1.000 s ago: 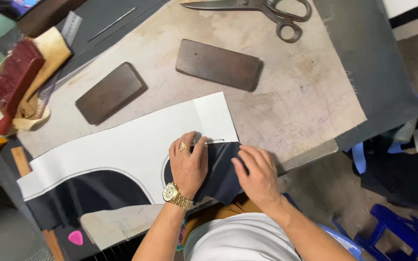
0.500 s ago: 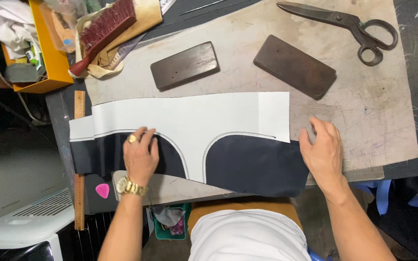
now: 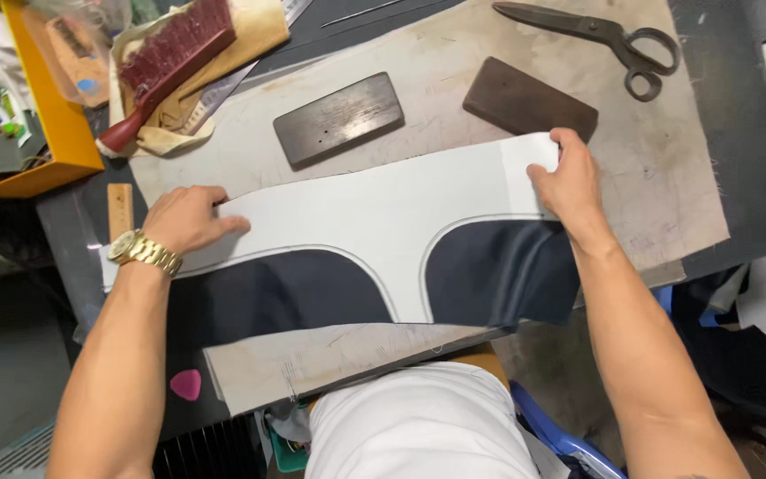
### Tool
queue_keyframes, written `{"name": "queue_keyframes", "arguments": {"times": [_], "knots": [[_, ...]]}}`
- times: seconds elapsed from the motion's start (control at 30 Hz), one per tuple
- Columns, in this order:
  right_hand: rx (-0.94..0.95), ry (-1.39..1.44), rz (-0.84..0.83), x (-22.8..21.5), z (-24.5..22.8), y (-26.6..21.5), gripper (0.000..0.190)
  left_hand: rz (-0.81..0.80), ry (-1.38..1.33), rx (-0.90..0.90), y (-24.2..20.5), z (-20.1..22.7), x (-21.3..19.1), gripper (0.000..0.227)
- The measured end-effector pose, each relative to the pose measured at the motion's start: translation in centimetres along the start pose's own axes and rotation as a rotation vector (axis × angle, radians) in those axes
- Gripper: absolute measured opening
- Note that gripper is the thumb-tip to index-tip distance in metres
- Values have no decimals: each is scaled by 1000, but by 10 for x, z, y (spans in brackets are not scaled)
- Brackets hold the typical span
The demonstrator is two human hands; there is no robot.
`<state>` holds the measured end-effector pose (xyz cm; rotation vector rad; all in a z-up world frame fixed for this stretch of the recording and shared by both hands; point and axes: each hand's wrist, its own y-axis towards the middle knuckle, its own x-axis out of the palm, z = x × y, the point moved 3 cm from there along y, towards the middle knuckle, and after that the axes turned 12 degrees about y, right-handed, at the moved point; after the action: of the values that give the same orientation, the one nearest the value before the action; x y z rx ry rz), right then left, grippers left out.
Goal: The person cuts a piece of dark fabric using large shears, then uses a pink chalk block and a ruler to mark lines on the fabric, followed by pressing a separate small fabric piece with an iron.
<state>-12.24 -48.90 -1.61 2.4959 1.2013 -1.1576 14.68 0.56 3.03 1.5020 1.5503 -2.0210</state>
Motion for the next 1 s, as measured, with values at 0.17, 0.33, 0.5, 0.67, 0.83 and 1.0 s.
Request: {"name": "queue_keyframes", "arguments": {"times": [0.17,0.33,0.5,0.67,0.83,1.0], "knots": [[16,175,-15,-35,-27,0,56,-117,46,36,10,-36,22,41],[68,209,-146,-20,-47,-17,51,-245,72,-83,9,-64,30,38],[-349,-154,110,-4,-23,-13,25,432,591,-106,-6,-15,44,29],[-506,-176,-56,-16,-5,14,31,526,27,475,-56,207,39,48],[-571,-141,-160,-35,4,25,26,646,104,664,-87,296,80,25],[-594,-154,-73,-56,44,42,29,621,53,558,-94,317,80,34]]}}
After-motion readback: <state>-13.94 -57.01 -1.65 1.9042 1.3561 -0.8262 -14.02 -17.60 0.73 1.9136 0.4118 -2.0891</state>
